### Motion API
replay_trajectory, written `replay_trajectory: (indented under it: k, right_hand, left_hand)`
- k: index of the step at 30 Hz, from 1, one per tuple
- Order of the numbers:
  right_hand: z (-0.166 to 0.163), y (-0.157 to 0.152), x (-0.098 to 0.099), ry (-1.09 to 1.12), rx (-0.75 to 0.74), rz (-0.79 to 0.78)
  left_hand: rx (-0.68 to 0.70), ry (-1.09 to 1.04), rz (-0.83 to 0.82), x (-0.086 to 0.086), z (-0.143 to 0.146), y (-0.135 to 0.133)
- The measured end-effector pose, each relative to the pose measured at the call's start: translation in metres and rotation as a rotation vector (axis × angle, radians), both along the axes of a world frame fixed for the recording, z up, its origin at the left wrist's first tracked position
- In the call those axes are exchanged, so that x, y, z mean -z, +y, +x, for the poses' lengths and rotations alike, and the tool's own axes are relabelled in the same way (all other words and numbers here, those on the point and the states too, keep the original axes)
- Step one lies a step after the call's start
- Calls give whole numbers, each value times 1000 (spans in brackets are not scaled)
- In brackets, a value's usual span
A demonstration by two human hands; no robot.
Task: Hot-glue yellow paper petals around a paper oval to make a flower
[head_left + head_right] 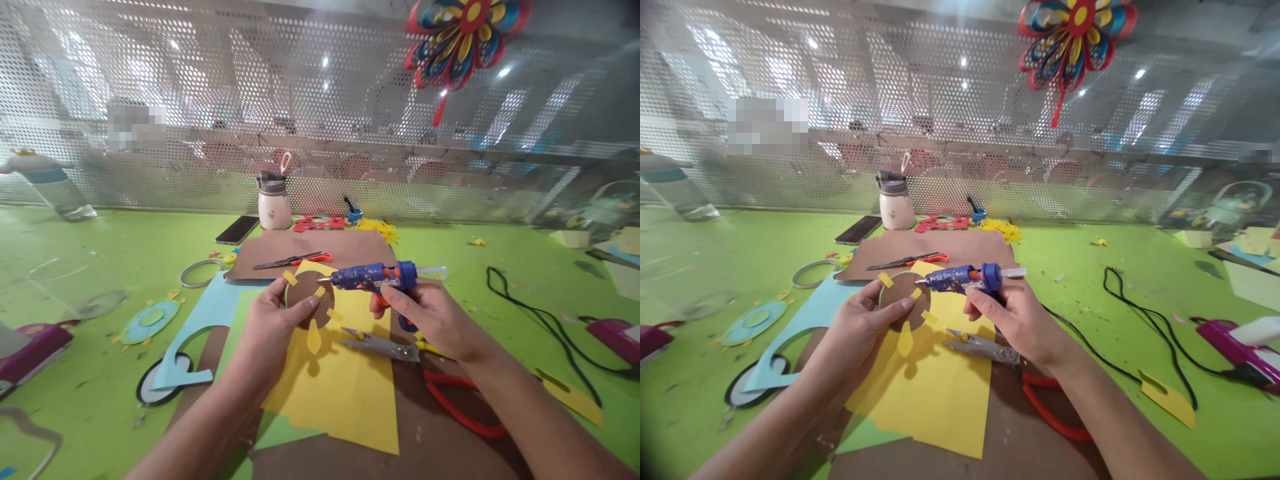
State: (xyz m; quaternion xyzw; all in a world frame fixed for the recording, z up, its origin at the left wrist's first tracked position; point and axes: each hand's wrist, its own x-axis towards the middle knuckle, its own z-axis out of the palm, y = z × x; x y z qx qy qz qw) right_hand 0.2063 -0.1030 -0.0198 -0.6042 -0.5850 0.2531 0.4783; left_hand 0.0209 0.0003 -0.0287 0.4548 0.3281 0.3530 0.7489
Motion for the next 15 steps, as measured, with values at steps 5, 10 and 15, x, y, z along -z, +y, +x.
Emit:
replay_trajectory:
  k: [5, 10, 15]
  right_hand:
    - [0, 0, 0, -23, 7, 20]
    - [-1, 0, -1, -38, 23, 15]
    - [-2, -1, -1, -31, 27, 9]
  left_hand:
    - [2, -3, 11, 1, 0, 1]
    - [-5, -7, -1, 1, 0, 2]
    - [-8, 13, 2, 0, 0, 1]
